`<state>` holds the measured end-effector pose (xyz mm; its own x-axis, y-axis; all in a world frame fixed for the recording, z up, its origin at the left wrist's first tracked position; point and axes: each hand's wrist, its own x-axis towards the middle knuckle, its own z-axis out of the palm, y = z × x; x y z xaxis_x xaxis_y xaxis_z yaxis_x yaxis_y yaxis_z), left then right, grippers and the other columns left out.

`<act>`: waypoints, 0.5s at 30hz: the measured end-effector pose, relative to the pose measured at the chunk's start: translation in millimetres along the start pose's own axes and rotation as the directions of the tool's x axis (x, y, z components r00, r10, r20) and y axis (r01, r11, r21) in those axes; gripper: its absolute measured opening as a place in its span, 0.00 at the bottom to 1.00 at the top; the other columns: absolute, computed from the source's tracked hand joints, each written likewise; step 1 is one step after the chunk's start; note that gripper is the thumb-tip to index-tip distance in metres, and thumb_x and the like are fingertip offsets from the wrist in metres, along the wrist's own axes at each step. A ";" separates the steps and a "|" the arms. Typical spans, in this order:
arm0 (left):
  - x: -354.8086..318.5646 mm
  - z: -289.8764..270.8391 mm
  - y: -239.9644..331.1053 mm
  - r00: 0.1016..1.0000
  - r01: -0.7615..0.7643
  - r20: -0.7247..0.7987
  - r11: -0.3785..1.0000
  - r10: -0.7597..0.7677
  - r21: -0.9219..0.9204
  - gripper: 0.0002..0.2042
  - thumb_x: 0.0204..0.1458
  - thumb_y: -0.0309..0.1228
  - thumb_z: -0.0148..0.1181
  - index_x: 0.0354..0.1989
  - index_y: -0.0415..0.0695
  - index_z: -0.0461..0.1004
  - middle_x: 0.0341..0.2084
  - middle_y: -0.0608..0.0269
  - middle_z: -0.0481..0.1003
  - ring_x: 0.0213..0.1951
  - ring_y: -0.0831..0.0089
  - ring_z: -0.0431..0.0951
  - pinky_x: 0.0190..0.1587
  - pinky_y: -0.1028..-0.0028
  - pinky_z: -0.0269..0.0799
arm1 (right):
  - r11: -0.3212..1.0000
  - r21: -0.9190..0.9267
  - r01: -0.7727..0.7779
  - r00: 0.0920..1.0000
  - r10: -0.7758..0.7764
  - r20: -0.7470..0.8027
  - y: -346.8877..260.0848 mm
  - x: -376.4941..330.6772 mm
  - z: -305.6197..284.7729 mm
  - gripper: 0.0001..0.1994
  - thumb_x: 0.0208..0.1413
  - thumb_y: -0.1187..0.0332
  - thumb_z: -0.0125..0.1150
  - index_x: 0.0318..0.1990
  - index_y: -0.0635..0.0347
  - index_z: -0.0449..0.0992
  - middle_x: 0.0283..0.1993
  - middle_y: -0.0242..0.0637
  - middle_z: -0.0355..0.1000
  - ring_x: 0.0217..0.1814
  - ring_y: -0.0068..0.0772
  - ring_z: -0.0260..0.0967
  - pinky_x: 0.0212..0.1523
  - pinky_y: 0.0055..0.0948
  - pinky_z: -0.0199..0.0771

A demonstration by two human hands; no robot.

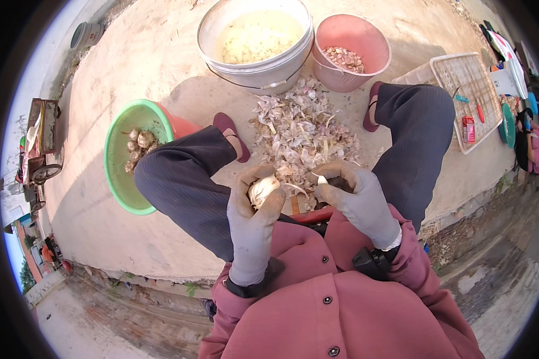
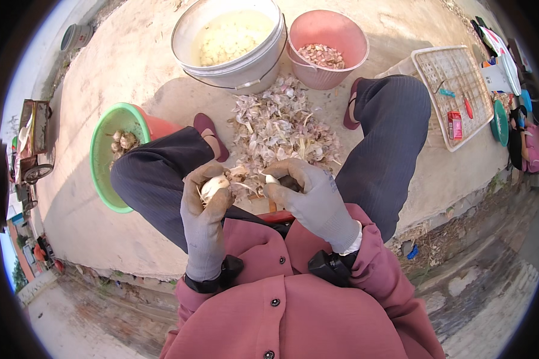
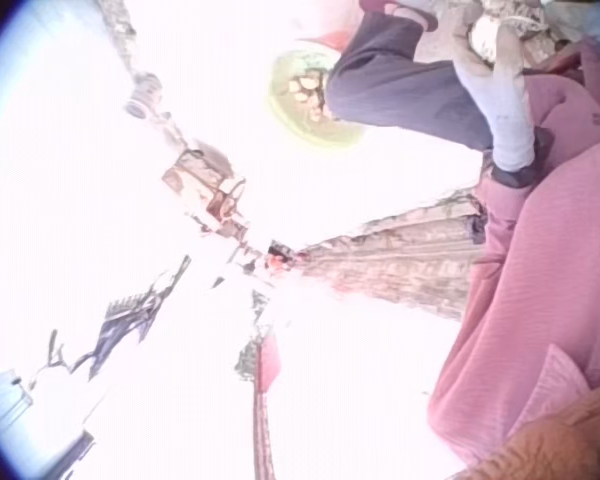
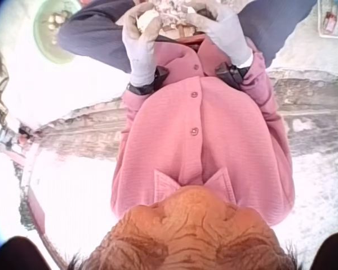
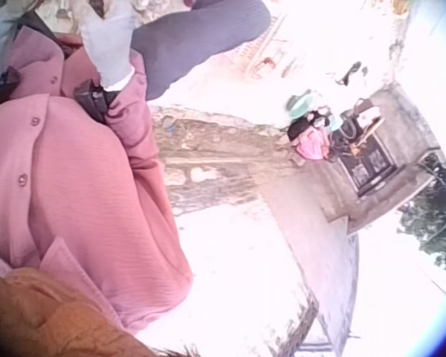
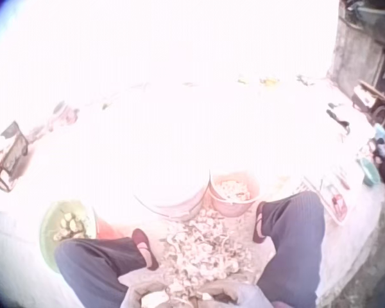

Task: The recorder is sitting outdoors on a paved area peeling garlic cloves from bulbs and placing them into a bucket.

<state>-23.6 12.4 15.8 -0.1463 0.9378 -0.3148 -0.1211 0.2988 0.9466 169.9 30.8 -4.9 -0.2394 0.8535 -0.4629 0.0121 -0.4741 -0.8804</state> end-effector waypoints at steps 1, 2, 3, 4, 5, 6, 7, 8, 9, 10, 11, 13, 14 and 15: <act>-1.5 1.3 1.5 0.999 0.037 -0.001 0.999 -0.037 -0.024 0.20 0.54 0.25 0.62 0.55 0.36 0.69 0.45 0.63 0.72 0.45 0.79 0.72 0.50 0.78 0.70 | 1.000 0.004 0.001 1.000 -0.001 0.004 1.7 0.5 -0.1 0.12 0.60 0.69 0.62 0.48 0.67 0.78 0.40 0.34 0.78 0.41 0.18 0.71 0.41 0.22 0.73; -0.5 -0.3 -2.6 1.000 0.025 0.005 0.999 -0.024 -0.025 0.21 0.53 0.25 0.64 0.55 0.36 0.69 0.44 0.64 0.72 0.44 0.80 0.72 0.48 0.79 0.71 | 1.000 -0.002 0.006 1.000 -0.006 0.007 4.5 1.6 -1.0 0.11 0.61 0.69 0.59 0.46 0.67 0.77 0.39 0.33 0.76 0.38 0.17 0.70 0.39 0.21 0.72; -0.8 1.1 -0.7 1.000 0.024 -0.004 0.999 -0.024 -0.023 0.21 0.53 0.25 0.64 0.55 0.36 0.69 0.44 0.64 0.72 0.44 0.80 0.72 0.48 0.79 0.71 | 1.000 -0.011 0.010 1.000 -0.010 0.013 6.1 2.4 -2.5 0.10 0.63 0.68 0.57 0.45 0.67 0.76 0.38 0.31 0.75 0.36 0.16 0.68 0.37 0.20 0.70; -1.6 3.6 3.4 0.998 0.047 0.035 0.999 -0.046 -0.025 0.22 0.52 0.25 0.64 0.55 0.35 0.69 0.44 0.64 0.72 0.45 0.80 0.72 0.49 0.79 0.71 | 1.000 -0.011 0.009 1.000 -0.009 0.023 4.1 1.5 -5.2 0.10 0.63 0.68 0.57 0.45 0.67 0.76 0.38 0.31 0.75 0.36 0.16 0.68 0.37 0.20 0.70; -2.4 6.5 7.8 0.995 0.071 0.073 0.997 -0.069 -0.026 0.22 0.51 0.25 0.65 0.55 0.35 0.69 0.44 0.64 0.72 0.45 0.80 0.72 0.49 0.79 0.71 | 0.998 0.066 -0.007 1.000 0.009 -0.024 -1.0 -0.5 -8.4 0.10 0.65 0.68 0.54 0.45 0.67 0.75 0.37 0.30 0.73 0.35 0.16 0.67 0.36 0.19 0.69; -1.6 8.7 11.8 0.989 0.126 0.069 0.991 -0.129 0.045 0.24 0.49 0.24 0.65 0.56 0.36 0.69 0.44 0.63 0.72 0.46 0.77 0.73 0.50 0.76 0.71 | 0.989 0.145 -0.018 0.997 0.028 -0.071 -5.7 -0.9 -8.6 0.11 0.66 0.67 0.52 0.45 0.67 0.74 0.36 0.29 0.72 0.34 0.16 0.65 0.36 0.19 0.67; -0.1 6.4 8.9 0.990 0.125 0.061 0.991 -0.128 0.047 0.24 0.49 0.24 0.65 0.56 0.36 0.69 0.44 0.63 0.72 0.46 0.77 0.73 0.50 0.76 0.71 | 0.989 0.147 -0.018 0.998 0.027 -0.063 -8.9 -1.0 -6.6 0.11 0.66 0.67 0.52 0.45 0.67 0.74 0.36 0.29 0.72 0.34 0.16 0.65 0.36 0.19 0.67; 1.7 3.3 3.5 0.995 0.040 0.083 0.988 -0.053 0.151 0.24 0.47 0.24 0.65 0.56 0.36 0.69 0.44 0.63 0.72 0.46 0.78 0.73 0.50 0.75 0.71 | 0.990 0.123 0.065 0.990 -0.049 -0.133 -11.7 -1.7 -4.7 0.11 0.67 0.67 0.51 0.47 0.67 0.73 0.36 0.29 0.72 0.34 0.16 0.65 0.36 0.19 0.67; 1.2 2.2 0.1 0.993 -0.043 0.114 0.967 0.015 0.250 0.25 0.46 0.24 0.65 0.56 0.36 0.70 0.45 0.63 0.73 0.46 0.79 0.72 0.51 0.75 0.70 | 0.985 0.092 0.143 0.972 -0.122 -0.203 -15.5 -3.9 -4.1 0.12 0.68 0.67 0.49 0.49 0.67 0.73 0.36 0.29 0.72 0.33 0.16 0.65 0.36 0.19 0.68; -0.5 3.2 0.7 0.993 -0.078 0.107 0.960 0.051 0.271 0.25 0.45 0.23 0.64 0.55 0.37 0.70 0.46 0.62 0.73 0.47 0.76 0.73 0.51 0.74 0.70 | 0.963 0.109 0.246 0.959 -0.226 -0.170 -22.1 -4.4 -0.7 0.11 0.66 0.67 0.52 0.48 0.66 0.74 0.37 0.31 0.73 0.34 0.17 0.67 0.34 0.21 0.69; -1.1 2.6 -1.7 0.993 -0.076 0.106 0.960 0.049 0.270 0.25 0.45 0.23 0.64 0.55 0.37 0.70 0.46 0.62 0.73 0.47 0.76 0.73 0.51 0.74 0.70 | 0.964 0.109 0.244 0.960 -0.224 -0.169 -23.1 -3.7 2.3 0.11 0.66 0.67 0.52 0.48 0.66 0.74 0.37 0.31 0.73 0.34 0.17 0.67 0.34 0.21 0.69; -1.2 1.8 -9.3 0.961 -0.269 0.187 0.837 0.202 0.476 0.25 0.43 0.23 0.64 0.54 0.38 0.71 0.46 0.56 0.74 0.47 0.69 0.76 0.52 0.72 0.71 | 0.981 -0.135 0.141 0.990 -0.136 0.045 -25.2 -1.9 8.0 0.12 0.64 0.66 0.57 0.48 0.65 0.75 0.34 0.31 0.74 0.32 0.17 0.68 0.32 0.24 0.71; -1.4 2.6 -11.2 0.962 -0.267 0.187 0.839 0.201 0.474 0.25 0.43 0.23 0.64 0.54 0.38 0.71 0.46 0.56 0.74 0.47 0.69 0.76 0.52 0.72 0.71 | 0.968 -0.243 0.064 0.995 -0.043 0.089 -30.3 0.1 13.7 0.13 0.60 0.64 0.62 0.45 0.64 0.75 0.30 0.35 0.75 0.28 0.24 0.72 0.30 0.29 0.72; -1.3 4.0 -12.6 0.927 -0.373 0.251 0.757 0.279 0.537 0.25 0.42 0.23 0.64 0.54 0.39 0.71 0.46 0.54 0.73 0.47 0.63 0.76 0.51 0.70 0.71 | 0.968 -0.244 0.064 0.995 -0.043 0.090 -27.4 1.2 16.8 0.13 0.60 0.64 0.62 0.45 0.64 0.75 0.30 0.35 0.75 0.28 0.24 0.72 0.30 0.29 0.72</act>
<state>-17.9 8.2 4.6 0.0767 0.9970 -0.0103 0.4903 -0.0287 0.8711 152.9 41.1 20.4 -0.3264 0.8498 -0.4138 0.2336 -0.3517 -0.9065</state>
